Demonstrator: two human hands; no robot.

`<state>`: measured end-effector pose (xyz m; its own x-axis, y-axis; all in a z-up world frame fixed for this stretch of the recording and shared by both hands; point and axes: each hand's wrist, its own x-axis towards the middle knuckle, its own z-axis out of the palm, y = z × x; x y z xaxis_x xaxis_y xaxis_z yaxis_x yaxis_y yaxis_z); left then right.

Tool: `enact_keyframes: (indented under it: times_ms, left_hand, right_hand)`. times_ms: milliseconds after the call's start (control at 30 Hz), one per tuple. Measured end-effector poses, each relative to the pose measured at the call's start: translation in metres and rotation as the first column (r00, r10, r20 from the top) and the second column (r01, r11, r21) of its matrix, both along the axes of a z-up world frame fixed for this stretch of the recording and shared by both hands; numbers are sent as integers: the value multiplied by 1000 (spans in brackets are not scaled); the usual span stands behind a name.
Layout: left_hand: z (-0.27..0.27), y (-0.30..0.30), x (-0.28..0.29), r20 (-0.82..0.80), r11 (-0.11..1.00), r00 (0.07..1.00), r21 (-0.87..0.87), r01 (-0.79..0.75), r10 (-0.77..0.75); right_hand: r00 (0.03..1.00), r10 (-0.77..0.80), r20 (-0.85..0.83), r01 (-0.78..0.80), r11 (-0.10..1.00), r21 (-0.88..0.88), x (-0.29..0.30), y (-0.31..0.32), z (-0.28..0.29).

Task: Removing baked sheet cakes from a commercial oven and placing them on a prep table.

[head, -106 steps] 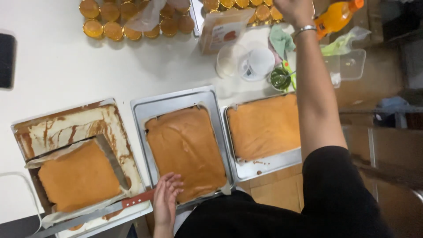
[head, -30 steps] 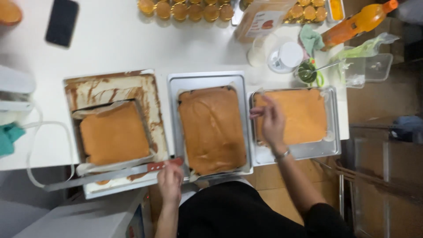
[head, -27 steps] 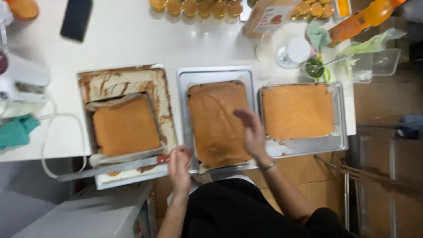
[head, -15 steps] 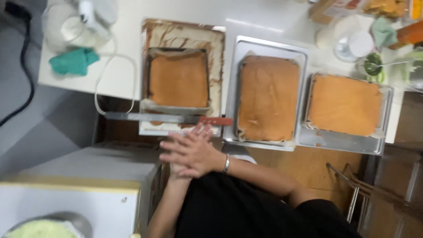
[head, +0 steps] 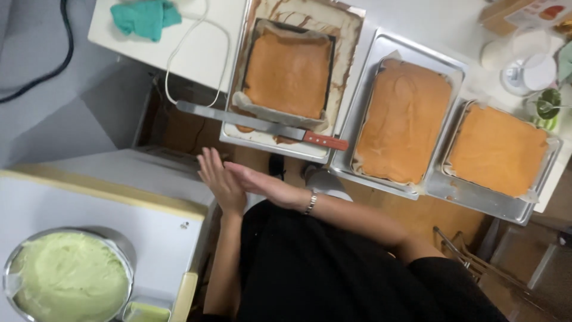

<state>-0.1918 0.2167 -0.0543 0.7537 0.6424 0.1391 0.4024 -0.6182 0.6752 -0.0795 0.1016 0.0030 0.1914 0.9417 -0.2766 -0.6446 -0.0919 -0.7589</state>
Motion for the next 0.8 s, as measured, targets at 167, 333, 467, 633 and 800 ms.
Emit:
enact_keyframes:
  times_ms: [167,333,467,633,800]
  left_hand:
    - [2,24,9,-75,843,969,-481,-241,234]
    - [-6,25,23,145,862,952,-476,-173,271]
    - [-23,23,33,147,808,944,-566,-163,294]
    - [-23,21,53,70,880,975,-447,-160,213]
    - [-11,28,68,97,983,992,-172,-65,82]
  right_hand:
    - [569,218,793,-97,975,-198,40,-19,41]
    - [-37,304,952,303,911,-279,78,-81,-16]
    - [-85,414,906,545,780,-306,100,-112,-34]
    - [-101,510,854,586,724,-363,106,-115,-59]
    - [109,387,915,534,754,-383,102,-119,-56]
